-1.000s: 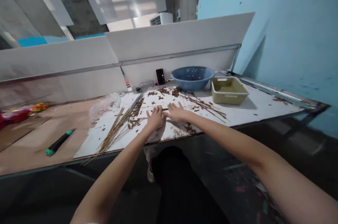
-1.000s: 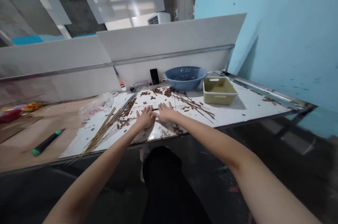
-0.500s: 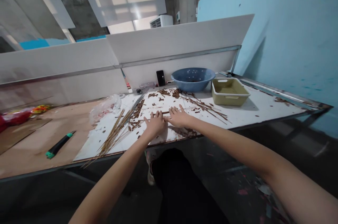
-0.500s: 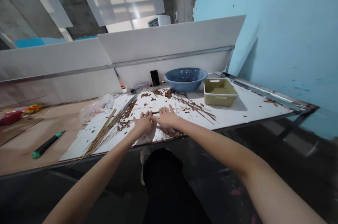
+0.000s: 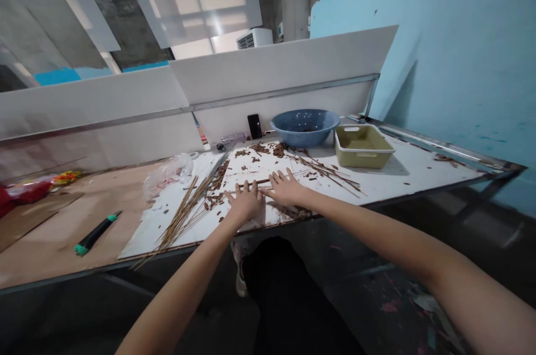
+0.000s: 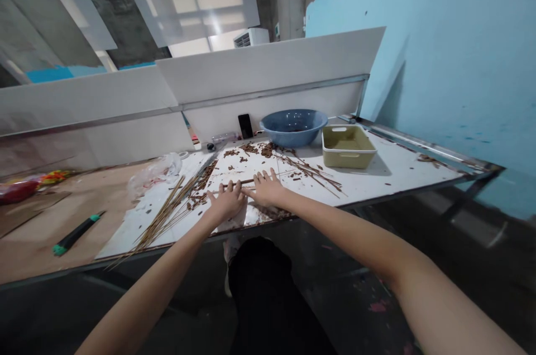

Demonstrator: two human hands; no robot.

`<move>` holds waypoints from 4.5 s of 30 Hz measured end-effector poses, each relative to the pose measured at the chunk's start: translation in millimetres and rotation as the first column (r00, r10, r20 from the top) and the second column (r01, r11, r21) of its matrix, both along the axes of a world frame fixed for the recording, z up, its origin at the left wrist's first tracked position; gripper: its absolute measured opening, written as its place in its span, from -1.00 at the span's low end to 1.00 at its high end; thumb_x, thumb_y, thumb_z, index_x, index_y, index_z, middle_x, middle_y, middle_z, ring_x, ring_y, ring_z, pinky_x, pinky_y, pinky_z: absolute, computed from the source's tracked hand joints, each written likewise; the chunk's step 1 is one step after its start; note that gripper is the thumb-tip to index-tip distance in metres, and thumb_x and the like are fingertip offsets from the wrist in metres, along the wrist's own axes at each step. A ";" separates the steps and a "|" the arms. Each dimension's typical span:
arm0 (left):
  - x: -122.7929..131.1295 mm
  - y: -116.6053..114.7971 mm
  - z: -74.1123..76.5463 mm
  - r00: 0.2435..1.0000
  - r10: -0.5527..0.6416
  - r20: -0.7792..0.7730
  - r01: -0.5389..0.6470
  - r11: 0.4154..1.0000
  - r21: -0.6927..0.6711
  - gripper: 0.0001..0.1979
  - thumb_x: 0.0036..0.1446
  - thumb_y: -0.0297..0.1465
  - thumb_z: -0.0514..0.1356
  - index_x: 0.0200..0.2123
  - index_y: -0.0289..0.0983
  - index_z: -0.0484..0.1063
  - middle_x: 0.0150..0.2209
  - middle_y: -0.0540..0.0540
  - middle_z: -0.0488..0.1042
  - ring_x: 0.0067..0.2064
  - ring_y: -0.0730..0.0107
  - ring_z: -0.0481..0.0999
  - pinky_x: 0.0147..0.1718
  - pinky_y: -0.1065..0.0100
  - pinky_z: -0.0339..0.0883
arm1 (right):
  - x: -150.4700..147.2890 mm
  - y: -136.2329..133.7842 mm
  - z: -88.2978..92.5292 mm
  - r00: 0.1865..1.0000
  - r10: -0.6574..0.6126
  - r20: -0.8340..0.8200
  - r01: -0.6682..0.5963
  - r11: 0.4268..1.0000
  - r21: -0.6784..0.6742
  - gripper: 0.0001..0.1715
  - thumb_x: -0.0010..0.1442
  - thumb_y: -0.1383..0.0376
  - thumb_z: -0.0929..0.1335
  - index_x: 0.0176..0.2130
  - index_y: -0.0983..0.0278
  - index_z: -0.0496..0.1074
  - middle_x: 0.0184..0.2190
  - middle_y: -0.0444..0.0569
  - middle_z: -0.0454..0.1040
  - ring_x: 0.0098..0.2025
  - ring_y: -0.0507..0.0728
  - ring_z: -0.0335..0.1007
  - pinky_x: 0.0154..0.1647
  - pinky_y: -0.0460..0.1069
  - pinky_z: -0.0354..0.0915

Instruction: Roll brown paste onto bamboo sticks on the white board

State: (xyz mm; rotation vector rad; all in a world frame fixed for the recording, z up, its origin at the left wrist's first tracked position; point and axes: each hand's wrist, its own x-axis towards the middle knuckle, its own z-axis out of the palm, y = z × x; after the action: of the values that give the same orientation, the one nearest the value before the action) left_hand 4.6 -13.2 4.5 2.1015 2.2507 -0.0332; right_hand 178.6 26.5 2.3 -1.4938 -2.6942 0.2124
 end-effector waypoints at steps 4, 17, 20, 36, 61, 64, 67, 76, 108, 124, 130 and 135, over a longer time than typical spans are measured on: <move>2.2 8.5 7.2 0.998 0.053 -0.028 -0.054 0.998 -0.037 -0.25 0.52 -0.06 -0.10 0.68 -0.03 0.02 0.69 -0.23 -0.04 0.67 -0.42 -0.11 0.48 -0.67 -0.27 | -1.5 -1.7 4.3 0.998 -0.058 0.032 0.059 0.998 -0.028 0.10 0.54 -0.30 -0.01 0.68 0.33 -0.06 0.69 0.30 -0.08 0.72 0.53 -0.36 0.65 0.53 -0.52; -37.5 -5.4 -2.1 0.995 0.050 -0.090 -0.042 0.996 0.083 -0.26 0.53 -0.07 -0.10 0.67 -0.09 0.09 0.67 -0.30 0.04 0.67 -0.48 -0.11 0.48 -0.66 -0.23 | 12.5 -6.9 -4.9 0.999 -0.048 0.017 0.048 0.999 -0.018 0.06 0.54 -0.30 0.04 0.69 0.22 -0.08 0.71 0.22 -0.15 0.72 0.54 -0.38 0.65 0.54 -0.46; -53.1 5.9 6.5 0.980 0.184 -0.082 -0.169 0.973 0.159 -0.24 0.53 -0.13 -0.13 0.66 -0.29 0.10 0.65 -0.38 0.05 0.68 -0.40 -0.12 0.53 -0.55 -0.21 | 11.1 8.6 3.9 0.999 -0.030 0.019 0.031 0.999 -0.040 -0.02 0.56 -0.25 0.06 0.69 0.14 -0.03 0.71 0.19 -0.16 0.72 0.54 -0.36 0.64 0.58 -0.45; -3.6 -9.1 22.4 0.992 -0.065 -0.107 0.088 0.968 0.235 -0.33 0.56 -0.28 -0.11 0.62 -0.33 0.19 0.65 -0.32 0.10 0.68 -0.06 0.00 0.60 -0.22 -0.08 | 24.8 -3.5 -2.5 0.984 0.119 0.130 -0.125 0.991 0.038 -0.26 0.62 -0.06 0.20 0.62 0.01 0.18 0.71 0.23 -0.13 0.70 0.64 -0.28 0.55 0.72 -0.32; 9.5 19.7 -7.5 0.973 -0.217 -0.075 0.222 0.972 0.070 -0.26 0.46 -0.26 0.07 0.65 -0.15 0.13 0.65 -0.23 0.11 0.66 -0.13 0.06 0.62 -0.34 -0.32 | -2.4 13.5 1.6 0.966 0.232 0.113 -0.241 0.968 0.076 -0.19 0.59 0.29 0.16 0.68 0.00 -0.06 0.64 0.31 0.08 0.66 0.51 -0.01 0.54 0.76 -0.26; 12.3 33.8 0.9 0.978 -0.201 -0.057 0.203 0.979 0.034 -0.27 0.49 -0.27 0.00 0.66 -0.20 0.09 0.67 -0.25 0.00 0.68 -0.08 -0.03 0.60 -0.35 -0.25 | -9.6 26.9 9.4 0.981 0.167 0.098 -0.172 0.984 0.048 -0.16 0.57 0.30 0.16 0.69 0.02 -0.09 0.64 0.29 0.08 0.67 0.52 -0.03 0.54 0.76 -0.32; 14.2 44.9 5.2 0.982 -0.183 -0.049 0.185 0.982 0.043 -0.26 0.48 -0.32 -0.04 0.67 -0.24 0.05 0.69 -0.25 -0.06 0.69 -0.06 -0.08 0.59 -0.35 -0.21 | -14.5 37.4 12.5 0.991 0.099 0.089 -0.101 0.995 0.017 -0.18 0.58 0.29 0.13 0.69 0.13 -0.09 0.66 0.32 0.01 0.70 0.49 -0.13 0.57 0.72 -0.36; 8.3 42.9 -4.1 0.981 -0.188 -0.053 0.189 0.982 0.018 -0.25 0.48 -0.28 0.01 0.66 -0.27 0.08 0.66 -0.27 0.04 0.68 -0.12 0.00 0.61 -0.29 -0.19 | -4.8 31.3 7.2 0.982 0.162 0.098 -0.162 0.987 -0.012 -0.21 0.62 0.17 0.19 0.68 -0.02 -0.06 0.66 0.30 0.04 0.68 0.50 -0.07 0.57 0.71 -0.37; 7.5 33.6 3.6 0.991 -0.125 -0.051 0.128 0.990 0.067 -0.27 0.56 -0.23 -0.19 0.67 -0.33 0.02 0.68 -0.23 -0.03 0.70 -0.18 -0.14 0.59 -0.38 -0.20 | 4.3 13.7 21.2 0.994 -0.023 0.104 0.025 1.000 -0.017 -0.16 0.62 -0.11 0.07 0.66 0.15 0.10 0.69 0.24 -0.03 0.71 0.57 -0.32 0.60 0.65 -0.44; 18.9 24.6 -6.7 0.951 -0.302 -0.069 0.307 0.948 0.085 -0.23 0.50 -0.23 0.07 0.68 -0.19 0.04 0.68 -0.20 0.00 0.69 -0.23 -0.09 0.60 -0.31 -0.18 | -7.0 3.6 18.1 0.993 0.107 0.055 -0.109 0.994 0.033 -0.19 0.64 0.13 0.16 0.69 0.20 -0.09 0.64 0.36 0.07 0.68 0.53 -0.06 0.59 0.68 -0.16; 13.8 2.4 -21.0 0.946 -0.317 -0.066 0.319 0.948 0.016 -0.22 0.50 -0.14 0.07 0.68 -0.05 0.01 0.70 -0.17 -0.05 0.69 -0.19 -0.11 0.56 -0.44 -0.19 | 5.8 -17.7 3.4 0.982 0.160 0.100 -0.160 0.987 -0.007 -0.27 0.66 0.10 0.07 0.68 0.03 -0.04 0.67 0.26 0.02 0.71 0.48 -0.17 0.58 0.71 -0.34; 15.2 7.1 -14.6 0.957 -0.289 -0.039 0.289 0.957 0.014 -0.22 0.49 -0.19 0.05 0.69 -0.01 -0.03 0.70 -0.13 -0.08 0.70 -0.17 -0.13 0.57 -0.44 -0.20 | 0.5 -16.2 9.9 0.998 0.048 0.051 -0.043 0.994 -0.097 -0.15 0.63 -0.08 -0.05 0.70 0.14 -0.11 0.70 0.24 -0.09 0.73 0.39 -0.34 0.63 0.59 -0.51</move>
State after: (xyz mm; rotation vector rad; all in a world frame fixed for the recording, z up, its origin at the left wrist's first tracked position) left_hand 19.8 -6.1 -10.0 2.4409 1.9477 -0.0638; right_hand 179.1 10.2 12.1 -1.4845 -2.7992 0.3121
